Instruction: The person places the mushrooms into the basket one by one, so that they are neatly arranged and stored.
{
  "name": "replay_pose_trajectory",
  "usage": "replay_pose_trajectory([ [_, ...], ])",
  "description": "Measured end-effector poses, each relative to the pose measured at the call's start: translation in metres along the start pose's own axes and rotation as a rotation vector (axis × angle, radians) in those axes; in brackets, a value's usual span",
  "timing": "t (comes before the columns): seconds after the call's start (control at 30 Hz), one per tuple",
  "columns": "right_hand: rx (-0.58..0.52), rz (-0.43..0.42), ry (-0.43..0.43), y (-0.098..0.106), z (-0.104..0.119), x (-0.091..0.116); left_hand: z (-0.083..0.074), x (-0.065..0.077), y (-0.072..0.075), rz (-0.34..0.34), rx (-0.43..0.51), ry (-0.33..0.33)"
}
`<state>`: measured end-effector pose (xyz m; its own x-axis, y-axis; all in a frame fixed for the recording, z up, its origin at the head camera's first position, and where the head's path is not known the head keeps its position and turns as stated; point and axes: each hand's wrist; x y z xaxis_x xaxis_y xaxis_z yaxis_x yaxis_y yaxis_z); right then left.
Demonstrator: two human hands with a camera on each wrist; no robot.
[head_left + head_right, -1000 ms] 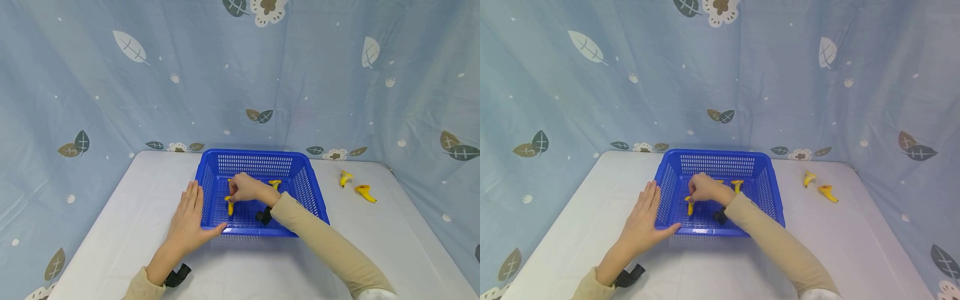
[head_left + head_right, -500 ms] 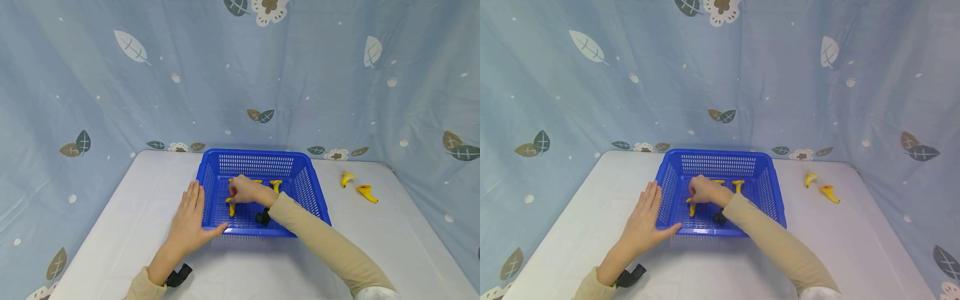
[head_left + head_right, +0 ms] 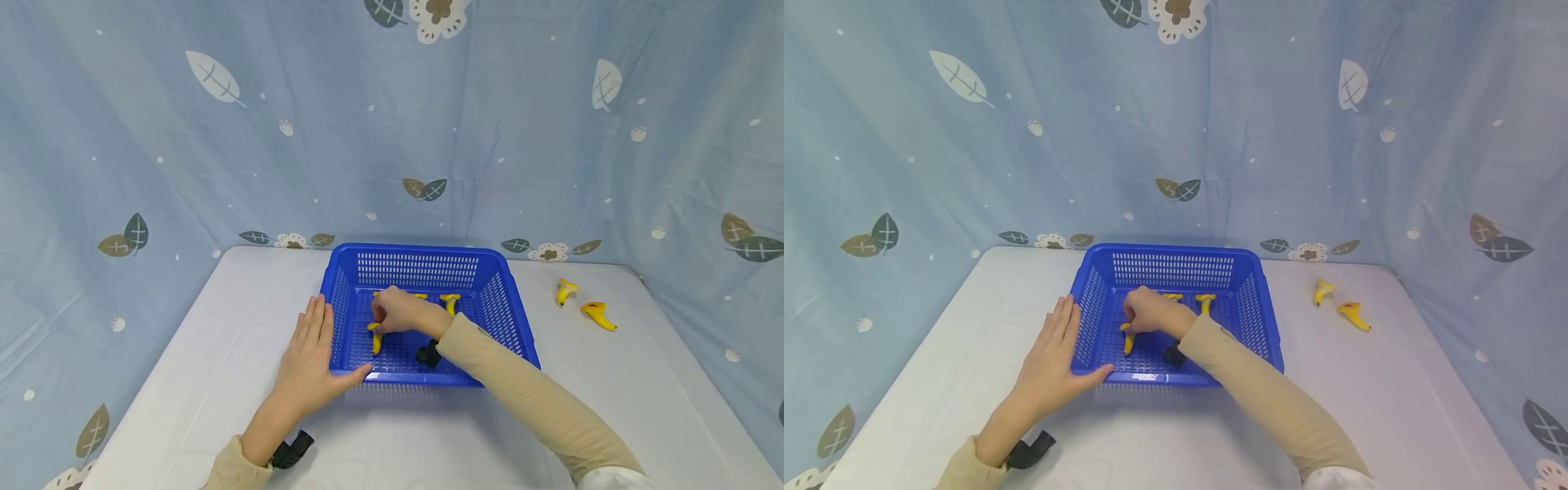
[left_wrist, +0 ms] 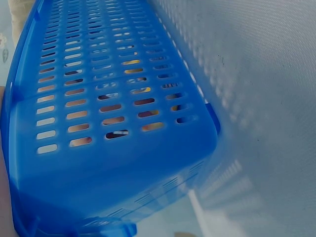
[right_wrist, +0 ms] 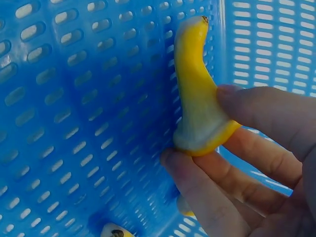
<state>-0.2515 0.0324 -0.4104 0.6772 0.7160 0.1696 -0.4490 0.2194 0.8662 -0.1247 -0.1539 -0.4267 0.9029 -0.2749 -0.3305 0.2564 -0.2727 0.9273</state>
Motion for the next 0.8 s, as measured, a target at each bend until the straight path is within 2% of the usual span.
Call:
replay_pose_trajectory([
  [0.3,0.006,0.015,0.030,0.004,-0.001,0.003,0.000,0.001,0.001,0.001,0.005,-0.007],
  [0.8,-0.072,-0.040,0.100,0.027,-0.004,0.020,-0.001,0.001,0.002,0.005,-0.006,0.001],
])
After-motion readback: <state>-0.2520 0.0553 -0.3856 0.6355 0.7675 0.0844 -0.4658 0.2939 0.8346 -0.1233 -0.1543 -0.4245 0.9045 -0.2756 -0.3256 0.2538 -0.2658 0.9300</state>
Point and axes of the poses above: each hand's wrist, its own x-axis away from the middle knuckle, its own y-axis out of the back of the hand, z = x × y, and after that the axes turned 5 degrees about -x, right-handed
